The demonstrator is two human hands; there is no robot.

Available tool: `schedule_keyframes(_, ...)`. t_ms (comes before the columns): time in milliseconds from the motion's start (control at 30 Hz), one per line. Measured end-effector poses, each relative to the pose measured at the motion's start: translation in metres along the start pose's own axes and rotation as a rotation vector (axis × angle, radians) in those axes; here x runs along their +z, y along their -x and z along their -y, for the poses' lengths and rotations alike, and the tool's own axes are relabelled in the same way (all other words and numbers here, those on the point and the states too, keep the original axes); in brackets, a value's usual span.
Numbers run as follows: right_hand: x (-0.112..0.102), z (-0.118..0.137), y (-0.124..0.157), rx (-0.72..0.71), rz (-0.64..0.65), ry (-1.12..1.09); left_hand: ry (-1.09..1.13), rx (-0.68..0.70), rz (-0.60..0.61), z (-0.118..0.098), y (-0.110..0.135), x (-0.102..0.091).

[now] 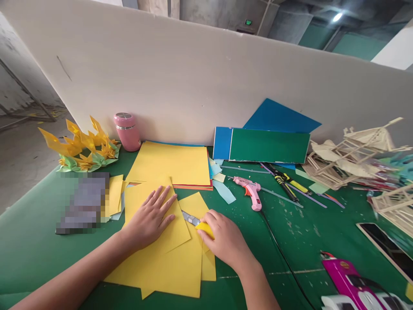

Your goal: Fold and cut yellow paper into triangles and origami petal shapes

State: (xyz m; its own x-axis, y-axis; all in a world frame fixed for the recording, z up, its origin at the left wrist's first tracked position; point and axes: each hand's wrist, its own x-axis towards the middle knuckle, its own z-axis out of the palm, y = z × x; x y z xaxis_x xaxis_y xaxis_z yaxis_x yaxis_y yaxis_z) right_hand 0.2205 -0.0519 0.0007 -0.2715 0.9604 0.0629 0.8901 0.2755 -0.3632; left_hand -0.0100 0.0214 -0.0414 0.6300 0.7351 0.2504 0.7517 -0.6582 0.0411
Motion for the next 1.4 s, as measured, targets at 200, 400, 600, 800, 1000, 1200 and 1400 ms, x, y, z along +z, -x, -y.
schedule_keyframes(200,0.002,0.001,-0.012,-0.007,-0.031,0.014,-0.042,0.011,-0.027,-0.001,0.000,0.002)
schedule_keyframes(400,0.006,-0.001,-0.023,-0.005,-0.048,0.010,-0.024,0.008,-0.032,0.001,0.000,0.005)
schedule_keyframes(600,0.008,0.001,-0.036,-0.003,-0.061,0.047,-0.020,-0.012,0.008,-0.001,0.000,0.005)
schedule_keyframes(800,0.013,0.002,-0.052,-0.035,-0.123,0.070,-0.006,-0.009,-0.033,-0.001,0.001,0.007)
schedule_keyframes(1000,0.019,-0.001,-0.065,-0.029,-0.155,0.075,-0.006,-0.002,-0.037,-0.001,0.002,0.007)
schedule_keyframes(1200,0.022,-0.003,-0.075,-0.053,-0.180,0.084,-0.017,-0.017,-0.024,-0.002,0.001,0.007)
schedule_keyframes(1400,0.024,-0.003,-0.087,-0.064,-0.184,0.100,0.002,-0.014,-0.013,-0.003,0.001,0.005)
